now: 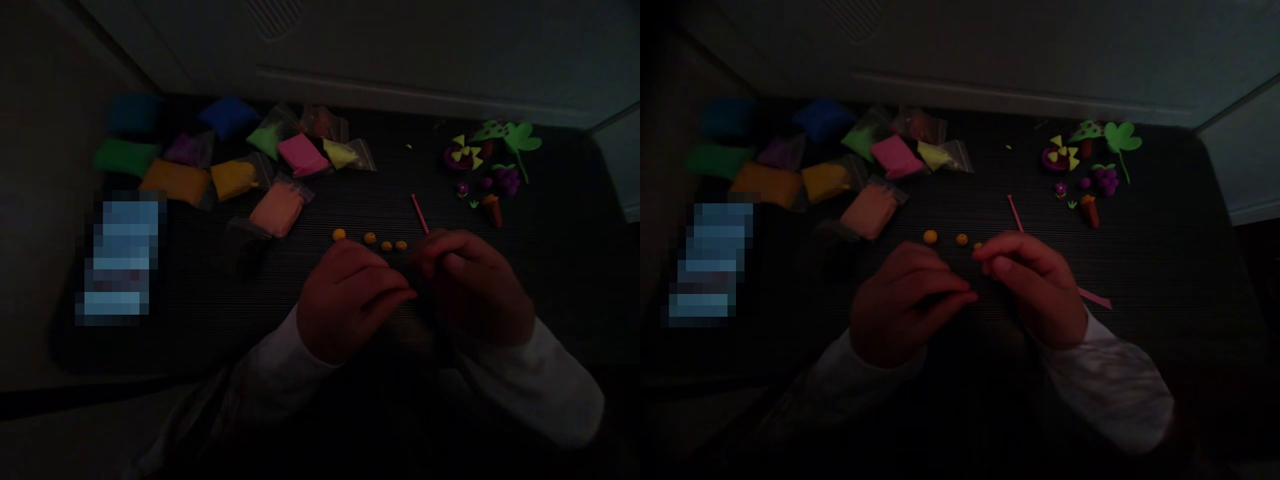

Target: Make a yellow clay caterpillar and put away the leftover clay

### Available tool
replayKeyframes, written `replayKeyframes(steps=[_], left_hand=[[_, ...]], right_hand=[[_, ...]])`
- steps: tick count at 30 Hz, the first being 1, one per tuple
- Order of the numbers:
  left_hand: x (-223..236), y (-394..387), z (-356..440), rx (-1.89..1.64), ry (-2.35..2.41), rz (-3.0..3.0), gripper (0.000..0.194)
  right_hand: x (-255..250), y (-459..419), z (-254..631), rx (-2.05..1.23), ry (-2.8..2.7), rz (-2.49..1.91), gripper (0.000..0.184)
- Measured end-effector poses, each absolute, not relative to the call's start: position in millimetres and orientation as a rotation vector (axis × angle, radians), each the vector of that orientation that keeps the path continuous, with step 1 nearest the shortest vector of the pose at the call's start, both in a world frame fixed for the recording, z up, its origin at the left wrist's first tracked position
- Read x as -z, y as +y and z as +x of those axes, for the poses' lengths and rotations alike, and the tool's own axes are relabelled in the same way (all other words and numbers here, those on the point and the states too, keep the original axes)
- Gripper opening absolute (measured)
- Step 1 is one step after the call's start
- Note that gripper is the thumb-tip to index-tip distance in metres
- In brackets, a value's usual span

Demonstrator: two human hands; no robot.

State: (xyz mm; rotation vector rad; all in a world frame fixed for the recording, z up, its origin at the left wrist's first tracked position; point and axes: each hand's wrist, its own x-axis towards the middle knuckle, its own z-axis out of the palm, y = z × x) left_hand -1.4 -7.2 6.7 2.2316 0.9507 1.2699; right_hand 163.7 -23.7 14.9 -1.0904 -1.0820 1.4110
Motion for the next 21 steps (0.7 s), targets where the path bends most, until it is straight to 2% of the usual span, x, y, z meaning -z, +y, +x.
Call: replayKeyframes(steps=[8, 21], left_hand=[[-4.8, -7.4, -3.9, -1.369, 1.079, 2.291, 0.009], [-4.4, -8.1, -5.0, -1.34, 1.075, 2.296, 0.011]], right_hand=[[-16.6, -26.4, 158.2, -1.286, -1.265, -1.208, 0.011], [-15.2, -23.9, 157.4, -1.321, -1.283, -1.273, 0.012]])
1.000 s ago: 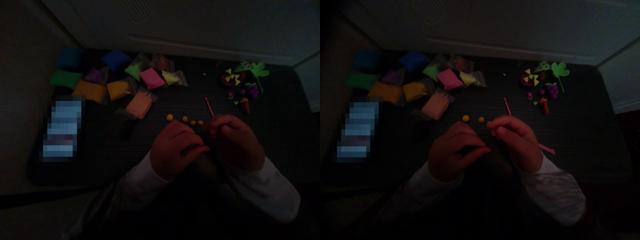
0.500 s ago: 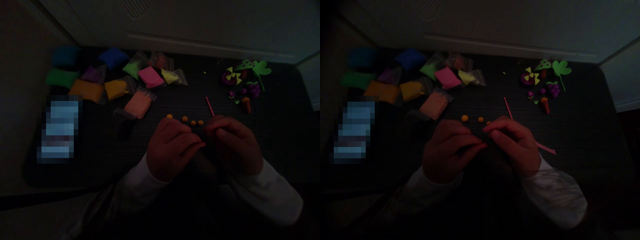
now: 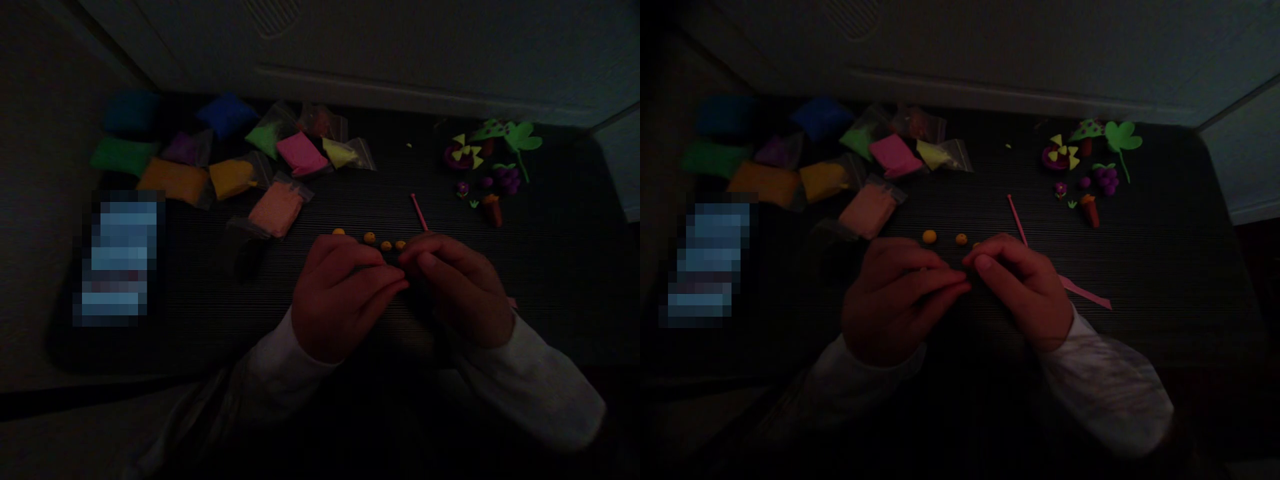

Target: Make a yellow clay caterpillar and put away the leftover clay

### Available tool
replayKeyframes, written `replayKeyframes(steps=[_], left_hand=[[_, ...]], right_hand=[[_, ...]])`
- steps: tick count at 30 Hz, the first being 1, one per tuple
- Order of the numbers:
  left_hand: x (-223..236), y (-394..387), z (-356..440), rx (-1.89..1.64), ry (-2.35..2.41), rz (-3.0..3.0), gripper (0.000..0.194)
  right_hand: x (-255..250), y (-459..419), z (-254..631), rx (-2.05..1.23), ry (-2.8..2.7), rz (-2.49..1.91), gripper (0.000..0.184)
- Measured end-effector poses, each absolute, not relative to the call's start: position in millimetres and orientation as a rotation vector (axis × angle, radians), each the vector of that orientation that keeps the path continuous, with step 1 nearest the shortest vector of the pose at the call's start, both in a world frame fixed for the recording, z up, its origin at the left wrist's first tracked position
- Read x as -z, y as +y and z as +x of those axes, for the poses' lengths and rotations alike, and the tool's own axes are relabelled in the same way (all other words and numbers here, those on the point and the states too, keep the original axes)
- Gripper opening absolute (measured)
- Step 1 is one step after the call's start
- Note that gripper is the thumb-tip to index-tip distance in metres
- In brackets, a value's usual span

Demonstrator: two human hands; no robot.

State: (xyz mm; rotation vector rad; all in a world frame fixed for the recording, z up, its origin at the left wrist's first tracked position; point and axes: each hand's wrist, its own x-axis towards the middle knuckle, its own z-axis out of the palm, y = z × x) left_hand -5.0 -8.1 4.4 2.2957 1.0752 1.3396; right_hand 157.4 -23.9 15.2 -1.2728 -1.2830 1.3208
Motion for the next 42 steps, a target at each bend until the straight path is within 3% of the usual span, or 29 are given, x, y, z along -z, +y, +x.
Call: replayKeyframes(steps=[42], left_hand=[[-7.3, -7.1, -3.0, -1.368, 1.117, 2.122, 0.01]], right_hand=[[-10.2, -20.1, 159.0, -1.259, -1.348, -1.359, 0.011]])
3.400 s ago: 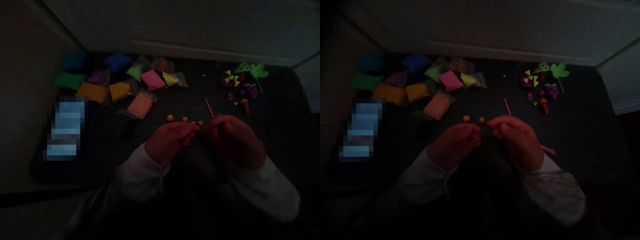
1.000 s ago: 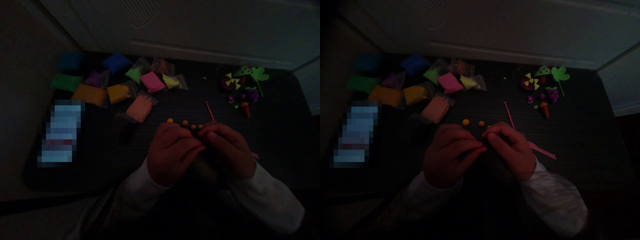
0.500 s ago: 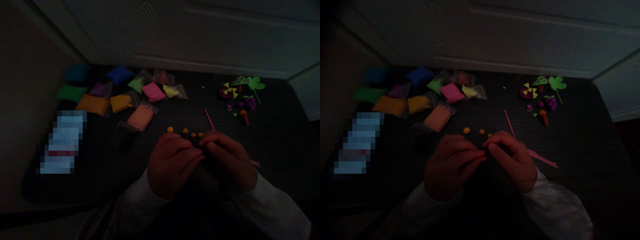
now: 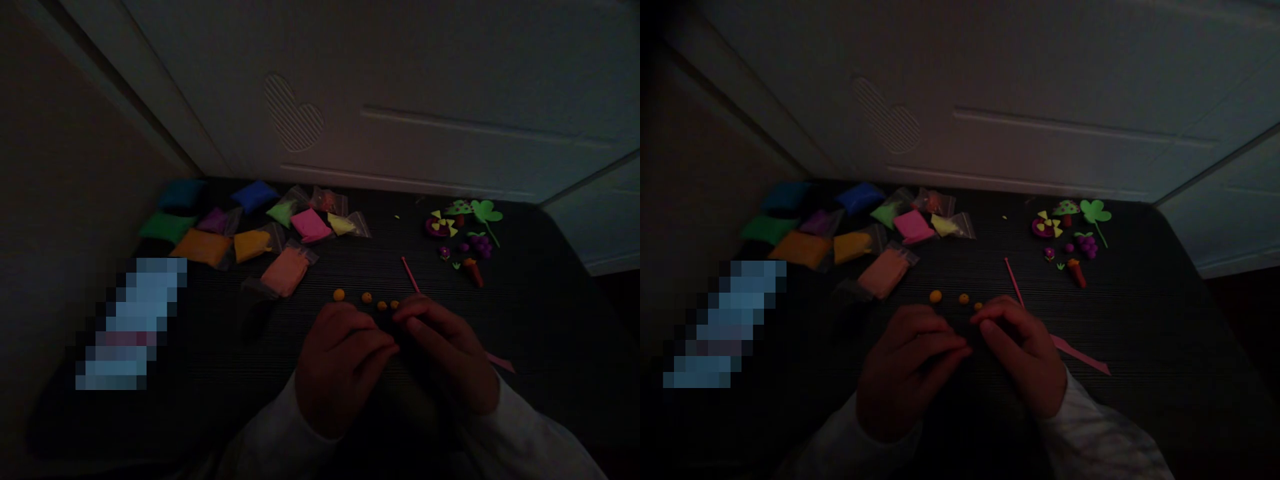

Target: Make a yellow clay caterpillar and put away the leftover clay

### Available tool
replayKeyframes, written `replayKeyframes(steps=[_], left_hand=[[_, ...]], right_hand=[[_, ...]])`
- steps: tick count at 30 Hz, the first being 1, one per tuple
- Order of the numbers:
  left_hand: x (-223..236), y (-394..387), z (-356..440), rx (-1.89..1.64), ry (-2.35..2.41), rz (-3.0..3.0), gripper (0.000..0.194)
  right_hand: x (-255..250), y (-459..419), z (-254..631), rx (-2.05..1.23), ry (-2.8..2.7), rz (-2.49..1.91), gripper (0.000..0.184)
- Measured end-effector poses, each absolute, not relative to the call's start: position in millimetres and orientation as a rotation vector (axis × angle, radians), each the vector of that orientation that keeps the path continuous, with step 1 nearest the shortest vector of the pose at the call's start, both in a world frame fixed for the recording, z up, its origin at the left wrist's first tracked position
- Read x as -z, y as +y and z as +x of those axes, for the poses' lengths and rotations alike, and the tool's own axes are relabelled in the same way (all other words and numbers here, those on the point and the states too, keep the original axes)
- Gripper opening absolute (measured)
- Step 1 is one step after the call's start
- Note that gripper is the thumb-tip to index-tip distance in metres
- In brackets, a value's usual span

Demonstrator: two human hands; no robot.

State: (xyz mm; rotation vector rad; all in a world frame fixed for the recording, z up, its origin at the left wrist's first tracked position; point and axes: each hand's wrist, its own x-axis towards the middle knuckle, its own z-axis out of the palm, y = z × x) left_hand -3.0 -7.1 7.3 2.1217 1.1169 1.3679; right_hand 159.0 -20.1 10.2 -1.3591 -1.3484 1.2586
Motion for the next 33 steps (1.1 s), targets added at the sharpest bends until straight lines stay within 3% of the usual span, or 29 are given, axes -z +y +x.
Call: replayKeyframes(steps=[19, 33], left_hand=[[-6, -6, -5, -1.432, 1.137, 2.186, 0.009], [-34, -23, -2, -1.594, 1.08, 2.16, 0.008]], right_hand=[[4, -11, 165, -1.193, -1.25, -1.316, 0.017], [11, -3, 170, -1.11, -1.213, -1.255, 0.023]])
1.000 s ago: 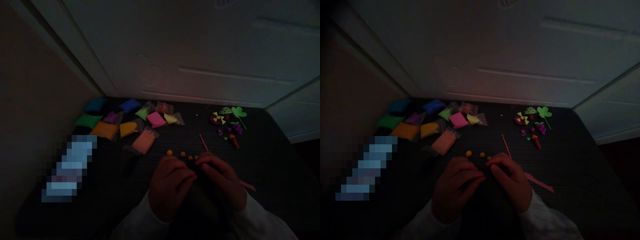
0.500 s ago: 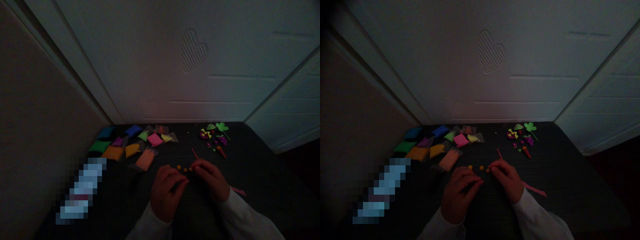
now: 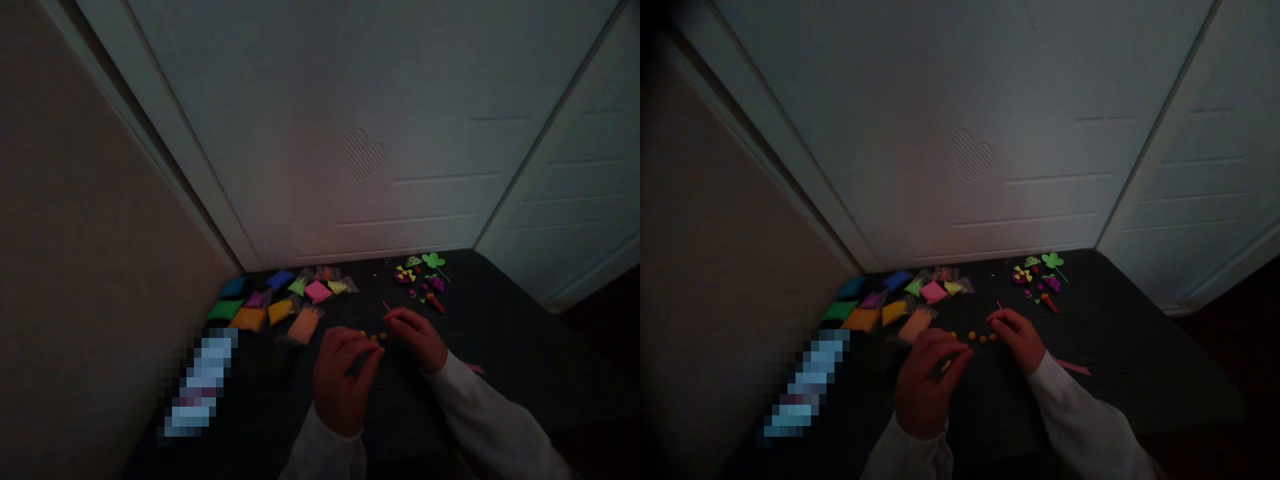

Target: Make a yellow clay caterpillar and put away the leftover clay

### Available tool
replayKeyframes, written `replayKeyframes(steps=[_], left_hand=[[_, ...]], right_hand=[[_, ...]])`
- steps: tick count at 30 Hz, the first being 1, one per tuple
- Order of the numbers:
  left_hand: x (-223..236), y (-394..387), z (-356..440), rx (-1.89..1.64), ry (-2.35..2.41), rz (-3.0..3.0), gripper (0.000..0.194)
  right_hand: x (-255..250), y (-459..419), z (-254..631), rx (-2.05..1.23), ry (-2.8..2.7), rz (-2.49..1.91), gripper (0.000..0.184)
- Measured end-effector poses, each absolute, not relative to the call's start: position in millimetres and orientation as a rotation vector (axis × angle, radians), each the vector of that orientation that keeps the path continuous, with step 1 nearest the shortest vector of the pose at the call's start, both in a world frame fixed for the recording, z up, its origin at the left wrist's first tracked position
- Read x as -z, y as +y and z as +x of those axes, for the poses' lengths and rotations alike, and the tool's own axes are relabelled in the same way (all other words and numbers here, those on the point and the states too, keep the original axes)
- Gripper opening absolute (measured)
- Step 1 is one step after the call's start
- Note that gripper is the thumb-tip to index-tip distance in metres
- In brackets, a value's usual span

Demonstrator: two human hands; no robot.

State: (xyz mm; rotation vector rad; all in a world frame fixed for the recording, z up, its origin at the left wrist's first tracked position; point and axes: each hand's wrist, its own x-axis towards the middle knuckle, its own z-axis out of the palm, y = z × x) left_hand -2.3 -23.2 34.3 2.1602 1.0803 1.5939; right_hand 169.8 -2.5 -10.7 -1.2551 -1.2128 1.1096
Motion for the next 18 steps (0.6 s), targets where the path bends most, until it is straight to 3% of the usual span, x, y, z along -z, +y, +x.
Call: replayKeyframes(steps=[18], left_hand=[[-32, -28, -24, -1.592, 1.26, 2.151, 0.005]], right_hand=[[18, 3, 171, -1.112, -1.234, -1.261, 0.031]])
